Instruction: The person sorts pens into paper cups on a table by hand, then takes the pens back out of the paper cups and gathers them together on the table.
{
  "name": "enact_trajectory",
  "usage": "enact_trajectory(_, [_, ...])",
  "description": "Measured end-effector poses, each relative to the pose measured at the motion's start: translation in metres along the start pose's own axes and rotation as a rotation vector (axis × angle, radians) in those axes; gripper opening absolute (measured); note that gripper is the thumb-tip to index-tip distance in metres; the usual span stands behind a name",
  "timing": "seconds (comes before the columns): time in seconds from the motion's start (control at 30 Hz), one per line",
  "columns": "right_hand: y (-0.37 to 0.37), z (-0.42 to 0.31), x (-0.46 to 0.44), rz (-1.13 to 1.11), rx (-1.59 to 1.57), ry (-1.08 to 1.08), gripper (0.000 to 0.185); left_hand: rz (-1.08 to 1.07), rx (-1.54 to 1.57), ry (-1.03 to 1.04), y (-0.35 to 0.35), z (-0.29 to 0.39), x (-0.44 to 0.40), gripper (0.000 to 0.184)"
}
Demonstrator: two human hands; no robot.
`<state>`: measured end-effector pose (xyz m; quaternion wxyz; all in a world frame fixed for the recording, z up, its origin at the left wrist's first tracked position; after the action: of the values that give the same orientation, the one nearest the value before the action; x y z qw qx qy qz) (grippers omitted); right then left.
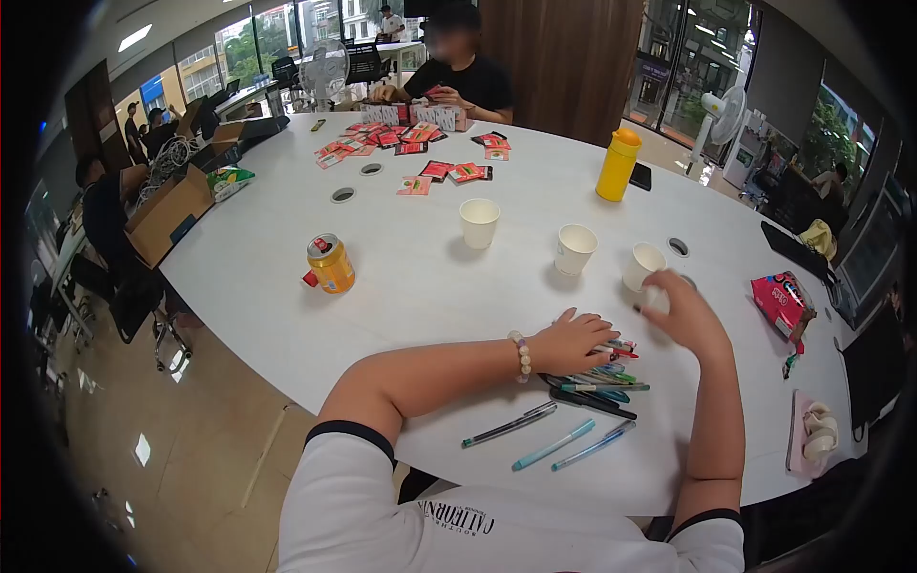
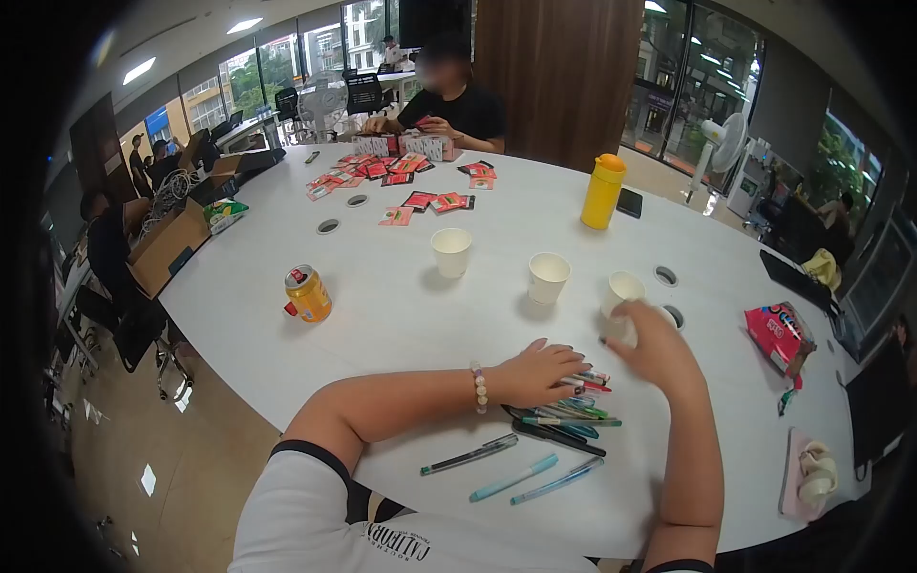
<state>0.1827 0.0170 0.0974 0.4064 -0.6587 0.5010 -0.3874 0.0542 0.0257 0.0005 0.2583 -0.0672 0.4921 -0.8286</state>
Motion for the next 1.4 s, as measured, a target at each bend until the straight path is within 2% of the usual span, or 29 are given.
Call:
enact_trajectory(0.07, [-0.033, 0.013, -0.001, 0.664, 0.222, -0.037, 0.073, 0.155, -0.228, 0.081, -0.003, 0.006, 0.004, 0.056])
enact_trajectory(0.1, [-0.029, 0.027, -0.010, 0.681, 0.221, -0.038, 0.073, 0.156, -0.243, 0.090, -0.008, 0.005, 0.002, 0.056])
enact_trajectory(0.17, [-0.025, 0.055, -0.016, 0.842, 0.518, 0.075, 0.073, 0.084, -0.266, 0.057, -0.008, 0.007, 0.004, 0.056])
enact_trajectory(0.2, [-0.025, 0.059, -0.017, 0.845, 0.520, 0.075, 0.073, 0.086, -0.268, 0.059, -0.008, 0.007, 0.003, 0.056])
enact_trajectory(0.27, [-0.019, 0.075, -0.021, 0.696, 0.222, 0.161, 0.073, 0.092, -0.259, 0.055, -0.005, 0.007, 0.002, 0.056])
enact_trajectory(0.3, [-0.022, 0.073, -0.021, 0.698, 0.222, 0.162, 0.073, 0.092, -0.260, 0.057, -0.005, 0.007, 0.002, 0.056])
enact_trajectory(0.37, [-0.019, 0.079, -0.022, 0.541, 0.128, 0.337, 0.073, 0.075, -0.247, 0.048, -0.005, 0.009, 0.002, 0.057])
enact_trajectory(0.5, [-0.023, 0.079, -0.015, 0.524, 0.171, 0.338, 0.073, 0.069, -0.250, 0.045, -0.005, 0.010, 0.004, 0.056])
enact_trajectory(0.57, [-0.023, 0.083, -0.013, 0.448, 0.180, 0.396, 0.072, 0.074, -0.232, 0.047, -0.004, 0.009, 0.004, 0.056])
enact_trajectory(0.7, [-0.023, 0.070, -0.014, 0.532, 0.223, 0.293, 0.069, 0.063, -0.240, 0.042, -0.005, 0.010, 0.003, 0.056])
enact_trajectory(0.77, [-0.017, 0.066, -0.021, 0.619, 0.288, 0.017, 0.057, 0.074, -0.237, 0.050, -0.005, 0.010, 0.003, 0.056])
enact_trajectory(0.97, [-0.011, 0.043, -0.017, 0.506, 0.229, 0.037, 0.045, 0.092, -0.226, 0.055, -0.004, 0.010, 0.003, 0.056])
enact_trajectory(1.2, [-0.012, 0.042, -0.016, 0.488, 0.193, 0.023, 0.046, 0.080, -0.225, 0.053, -0.004, 0.010, 0.003, 0.056])
enact_trajectory(1.4, [-0.025, 0.047, -0.013, 0.556, 0.141, 0.048, 0.050, 0.089, -0.234, 0.050, -0.004, 0.009, 0.004, 0.056])
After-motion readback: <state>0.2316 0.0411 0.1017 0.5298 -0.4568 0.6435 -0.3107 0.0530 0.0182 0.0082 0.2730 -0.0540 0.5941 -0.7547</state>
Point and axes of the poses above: each hand's wrist, its own x-axis away from the middle knuckle, its own y-axis out of the palm, z = x × y, the point moved 6 cm from there along -x, towards the middle knuckle, and after that the axes turned 9 degrees about z, right-handed, at the moved point
